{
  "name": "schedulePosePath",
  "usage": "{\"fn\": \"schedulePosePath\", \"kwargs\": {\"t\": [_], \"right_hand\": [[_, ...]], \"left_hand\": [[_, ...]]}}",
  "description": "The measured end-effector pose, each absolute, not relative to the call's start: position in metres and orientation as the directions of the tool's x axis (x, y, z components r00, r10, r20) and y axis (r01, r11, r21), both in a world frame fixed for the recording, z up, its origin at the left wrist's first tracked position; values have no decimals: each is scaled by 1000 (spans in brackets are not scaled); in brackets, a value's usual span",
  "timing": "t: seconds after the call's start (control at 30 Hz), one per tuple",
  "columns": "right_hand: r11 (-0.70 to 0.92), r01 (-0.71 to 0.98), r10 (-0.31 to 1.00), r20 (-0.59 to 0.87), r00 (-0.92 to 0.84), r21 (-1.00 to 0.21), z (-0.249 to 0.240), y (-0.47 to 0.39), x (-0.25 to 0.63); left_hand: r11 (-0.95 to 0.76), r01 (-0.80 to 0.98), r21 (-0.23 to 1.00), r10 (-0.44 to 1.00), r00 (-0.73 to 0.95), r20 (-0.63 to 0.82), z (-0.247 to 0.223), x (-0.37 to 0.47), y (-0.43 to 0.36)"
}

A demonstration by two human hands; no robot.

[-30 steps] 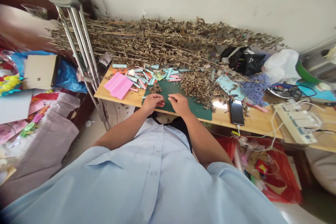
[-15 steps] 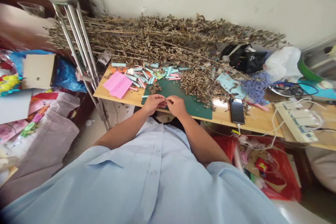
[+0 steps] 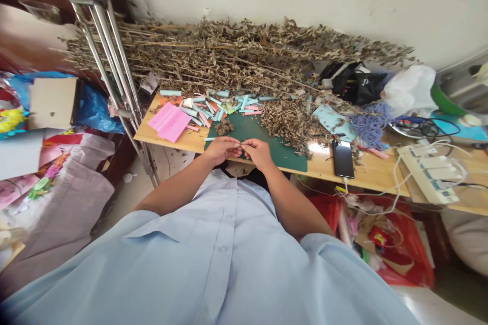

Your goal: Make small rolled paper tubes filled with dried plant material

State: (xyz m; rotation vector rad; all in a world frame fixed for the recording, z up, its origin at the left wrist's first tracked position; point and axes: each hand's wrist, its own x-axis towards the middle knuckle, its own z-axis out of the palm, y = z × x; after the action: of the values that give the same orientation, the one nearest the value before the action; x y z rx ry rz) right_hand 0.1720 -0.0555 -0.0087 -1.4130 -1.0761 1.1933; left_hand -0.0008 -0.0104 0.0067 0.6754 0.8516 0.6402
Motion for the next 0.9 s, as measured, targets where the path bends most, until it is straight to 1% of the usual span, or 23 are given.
{"fn": "schedulePosePath", "kwargs": {"t": [0.07, 0.17, 0.23, 0.33, 0.43, 0.5, 0.57, 0.67, 0.73, 0.77, 0.8, 0.83, 0.87, 0.9], "right_hand": [[-143, 83, 984, -132, 122, -986, -7, -56, 174], [-118, 209, 988, -92, 128, -971, -4, -57, 174], [-71, 311, 990, -29, 138, -948, -2, -58, 173], [38, 444, 985, 109, 136, -895, -1, -60, 171], [106, 504, 974, 190, 120, -857, -2, -61, 168], [91, 483, 974, 179, 140, -871, -2, -62, 167], [26, 399, 978, 107, 182, -917, -2, -61, 166], [-119, 152, 976, -87, 200, -981, -2, -60, 165], [-193, -29, 965, -195, 177, -981, -2, -58, 166], [-209, -92, 959, -223, 174, -974, -3, -56, 168], [-213, -121, 955, -233, 186, -970, -4, -55, 171], [-208, -107, 951, -227, 210, -972, -6, -53, 175], [-194, -47, 949, -200, 242, -980, -8, -52, 180], [-170, 56, 950, -149, 273, -984, -10, -50, 185]], "left_hand": [[609, -221, 762, 743, 495, -450, 7, 0, -12], [578, -193, 793, 763, 474, -440, 8, 2, -14], [560, -166, 812, 775, 452, -442, 9, 4, -16], [535, -125, 835, 792, 417, -445, 11, 8, -17], [514, -86, 853, 796, 418, -438, 11, 10, -18], [514, -89, 853, 794, 426, -434, 10, 11, -18], [538, -128, 833, 783, 443, -438, 9, 11, -18], [602, -209, 771, 748, 485, -453, 7, 9, -18], [626, -247, 740, 734, 508, -452, 5, 7, -17], [628, -257, 734, 733, 513, -448, 5, 5, -17], [625, -260, 736, 736, 511, -445, 5, 4, -17], [617, -255, 744, 743, 499, -446, 5, 3, -16], [606, -242, 758, 754, 478, -450, 5, 2, -16], [591, -225, 775, 768, 450, -455, 5, 1, -16]]}}
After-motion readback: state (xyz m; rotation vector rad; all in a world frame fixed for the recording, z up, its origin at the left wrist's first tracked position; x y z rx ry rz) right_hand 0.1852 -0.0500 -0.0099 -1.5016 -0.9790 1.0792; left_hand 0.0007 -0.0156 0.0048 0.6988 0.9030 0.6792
